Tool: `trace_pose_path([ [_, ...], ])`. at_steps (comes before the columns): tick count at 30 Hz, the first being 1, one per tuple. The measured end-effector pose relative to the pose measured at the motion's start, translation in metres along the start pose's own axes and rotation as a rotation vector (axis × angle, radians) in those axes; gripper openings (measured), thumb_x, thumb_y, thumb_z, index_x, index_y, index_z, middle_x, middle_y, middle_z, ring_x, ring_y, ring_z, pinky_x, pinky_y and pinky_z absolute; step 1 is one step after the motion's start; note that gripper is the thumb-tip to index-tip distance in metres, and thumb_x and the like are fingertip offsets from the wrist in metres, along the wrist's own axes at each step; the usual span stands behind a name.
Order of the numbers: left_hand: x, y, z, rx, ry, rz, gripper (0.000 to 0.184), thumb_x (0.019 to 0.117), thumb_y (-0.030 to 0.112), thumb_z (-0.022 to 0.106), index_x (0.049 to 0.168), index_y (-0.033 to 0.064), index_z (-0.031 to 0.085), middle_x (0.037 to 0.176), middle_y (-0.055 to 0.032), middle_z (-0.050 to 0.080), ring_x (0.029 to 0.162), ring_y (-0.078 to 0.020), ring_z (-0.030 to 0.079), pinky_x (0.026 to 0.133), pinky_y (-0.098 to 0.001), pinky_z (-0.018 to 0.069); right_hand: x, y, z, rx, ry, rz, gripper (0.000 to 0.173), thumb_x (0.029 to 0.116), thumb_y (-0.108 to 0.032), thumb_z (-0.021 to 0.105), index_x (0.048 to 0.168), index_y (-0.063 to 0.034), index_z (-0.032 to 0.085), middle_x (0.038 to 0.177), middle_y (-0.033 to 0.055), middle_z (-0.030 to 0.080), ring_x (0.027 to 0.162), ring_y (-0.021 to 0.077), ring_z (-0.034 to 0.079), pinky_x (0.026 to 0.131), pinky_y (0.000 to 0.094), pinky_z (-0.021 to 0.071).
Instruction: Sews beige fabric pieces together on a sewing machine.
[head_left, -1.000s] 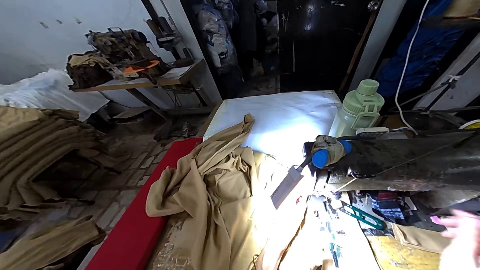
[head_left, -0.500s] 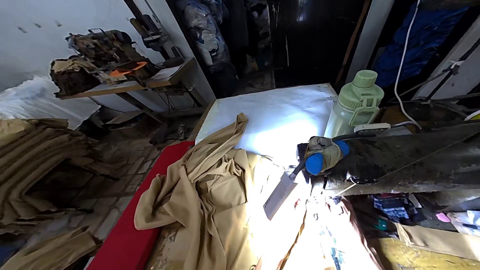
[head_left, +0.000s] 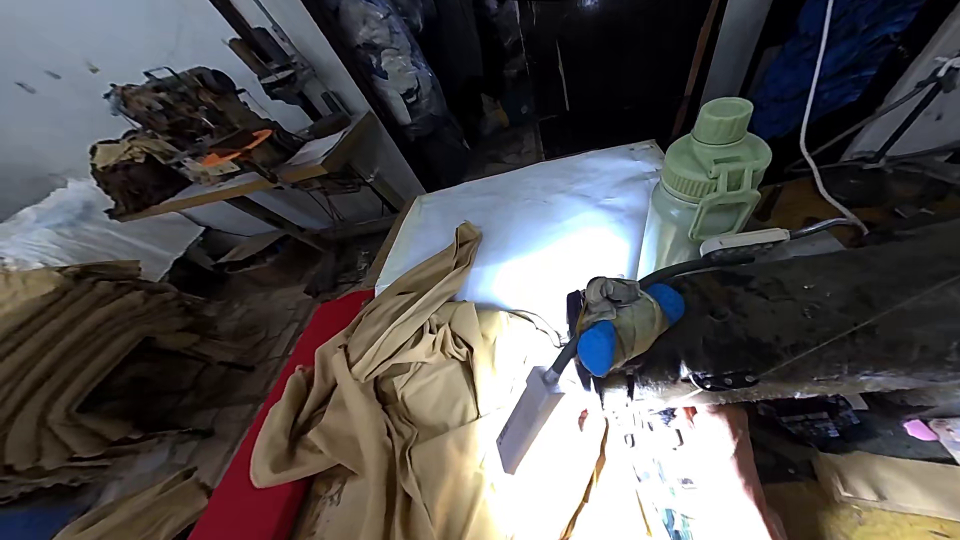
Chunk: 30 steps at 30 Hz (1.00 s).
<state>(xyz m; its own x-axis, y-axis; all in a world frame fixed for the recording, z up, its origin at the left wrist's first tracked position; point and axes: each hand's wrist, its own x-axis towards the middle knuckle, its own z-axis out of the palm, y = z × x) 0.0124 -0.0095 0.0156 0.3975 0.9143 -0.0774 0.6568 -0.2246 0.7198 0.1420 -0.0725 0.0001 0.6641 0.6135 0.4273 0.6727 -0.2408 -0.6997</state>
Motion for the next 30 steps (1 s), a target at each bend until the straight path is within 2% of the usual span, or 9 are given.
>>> trace_pose_path([
  [4, 0.0, -0.004, 0.002, -0.016, 0.009, -0.015, 0.029, 0.0978, 0.021, 0.059, 0.105, -0.0039, 0.073, 0.098, -0.0136, 0.073, 0.095, -0.0132, 0.068, 0.09, -0.0292, 0.0521, 0.002, -0.017, -0.004, 0.035, -0.003, 0.096, 0.021, 0.0917, 0.002, 0.056, 0.092, 0.015, 0.072, 0.085, 0.027, 0.072, 0.077, 0.0339, 0.071, 0.078, 0.0415, 0.057],
  [8, -0.004, 0.01, -0.004, 0.082, 0.038, -0.024, 0.03, 0.0981, 0.021, 0.06, 0.102, -0.0047, 0.074, 0.096, -0.0164, 0.074, 0.095, -0.0204, 0.07, 0.089, -0.0357, 0.052, 0.001, -0.012, -0.002, 0.034, -0.016, 0.076, 0.021, 0.0921, 0.001, 0.057, 0.09, 0.0137, 0.073, 0.082, 0.0251, 0.072, 0.074, 0.0315, 0.07, 0.075, 0.0404, 0.0575],
  [12, -0.004, 0.01, -0.001, -0.004, 0.052, -0.061, 0.026, 0.0976, 0.018, 0.061, 0.1, -0.0046, 0.074, 0.095, -0.0133, 0.073, 0.091, -0.0114, 0.068, 0.088, -0.0271, 0.0517, 0.004, -0.02, -0.008, 0.043, -0.089, 0.136, 0.023, 0.0938, 0.002, 0.055, 0.097, 0.0157, 0.072, 0.091, 0.0282, 0.072, 0.083, 0.034, 0.071, 0.083, 0.0409, 0.0563],
  [16, -0.003, 0.013, -0.003, -0.007, 0.038, -0.057, 0.026, 0.0977, 0.018, 0.061, 0.1, -0.0036, 0.075, 0.094, -0.0119, 0.073, 0.091, -0.01, 0.067, 0.087, -0.0263, 0.051, 0.003, -0.021, -0.008, 0.041, -0.097, 0.129, 0.023, 0.0939, -0.001, 0.057, 0.098, 0.0149, 0.073, 0.094, 0.0274, 0.073, 0.088, 0.0332, 0.073, 0.086, 0.0392, 0.0569],
  [19, -0.002, 0.009, -0.001, -0.007, 0.038, -0.039, 0.027, 0.0978, 0.019, 0.061, 0.102, -0.0042, 0.074, 0.096, -0.0132, 0.073, 0.093, -0.0125, 0.068, 0.088, -0.028, 0.0517, 0.003, -0.031, -0.011, 0.052, -0.095, 0.191, 0.021, 0.0948, 0.0, 0.056, 0.097, 0.0143, 0.072, 0.091, 0.0249, 0.072, 0.085, 0.0268, 0.069, 0.083, 0.0334, 0.0548],
  [22, -0.002, 0.006, -0.002, 0.06, 0.029, -0.028, 0.031, 0.0991, 0.024, 0.058, 0.102, -0.0017, 0.075, 0.098, -0.0138, 0.074, 0.096, -0.0177, 0.07, 0.09, -0.034, 0.0517, 0.0, -0.023, -0.006, 0.036, -0.091, 0.106, 0.023, 0.0916, -0.004, 0.059, 0.1, 0.0125, 0.073, 0.095, 0.0256, 0.074, 0.091, 0.0327, 0.073, 0.089, 0.0386, 0.0562],
  [25, -0.002, 0.002, 0.001, 0.081, 0.048, 0.023, 0.033, 0.0994, 0.025, 0.057, 0.103, -0.0029, 0.075, 0.099, -0.0163, 0.074, 0.098, -0.0224, 0.071, 0.091, -0.0383, 0.0518, -0.007, -0.012, 0.005, 0.046, -0.071, 0.068, 0.024, 0.0898, -0.01, 0.062, 0.098, 0.0085, 0.075, 0.095, 0.022, 0.075, 0.092, 0.0292, 0.074, 0.089, 0.0368, 0.0573],
  [27, -0.001, -0.001, 0.001, 0.117, 0.05, 0.063, 0.034, 0.0991, 0.026, 0.057, 0.1, -0.0012, 0.076, 0.095, -0.0148, 0.075, 0.094, -0.0223, 0.072, 0.088, -0.0384, 0.0533, -0.004, -0.025, -0.005, 0.098, -0.225, 0.196, 0.028, 0.095, -0.01, 0.06, 0.109, 0.0117, 0.072, 0.106, 0.0241, 0.074, 0.102, 0.0272, 0.07, 0.096, 0.0342, 0.0528],
  [30, -0.001, 0.001, 0.0, 0.08, 0.029, 0.038, 0.032, 0.0998, 0.024, 0.058, 0.103, -0.0021, 0.075, 0.099, -0.0159, 0.074, 0.098, -0.0221, 0.071, 0.092, -0.0376, 0.0518, -0.006, -0.005, 0.007, 0.16, -0.34, 0.182, 0.031, 0.0956, -0.013, 0.063, 0.116, 0.0089, 0.068, 0.111, 0.0215, 0.072, 0.107, 0.0239, 0.069, 0.098, 0.0344, 0.0527],
])
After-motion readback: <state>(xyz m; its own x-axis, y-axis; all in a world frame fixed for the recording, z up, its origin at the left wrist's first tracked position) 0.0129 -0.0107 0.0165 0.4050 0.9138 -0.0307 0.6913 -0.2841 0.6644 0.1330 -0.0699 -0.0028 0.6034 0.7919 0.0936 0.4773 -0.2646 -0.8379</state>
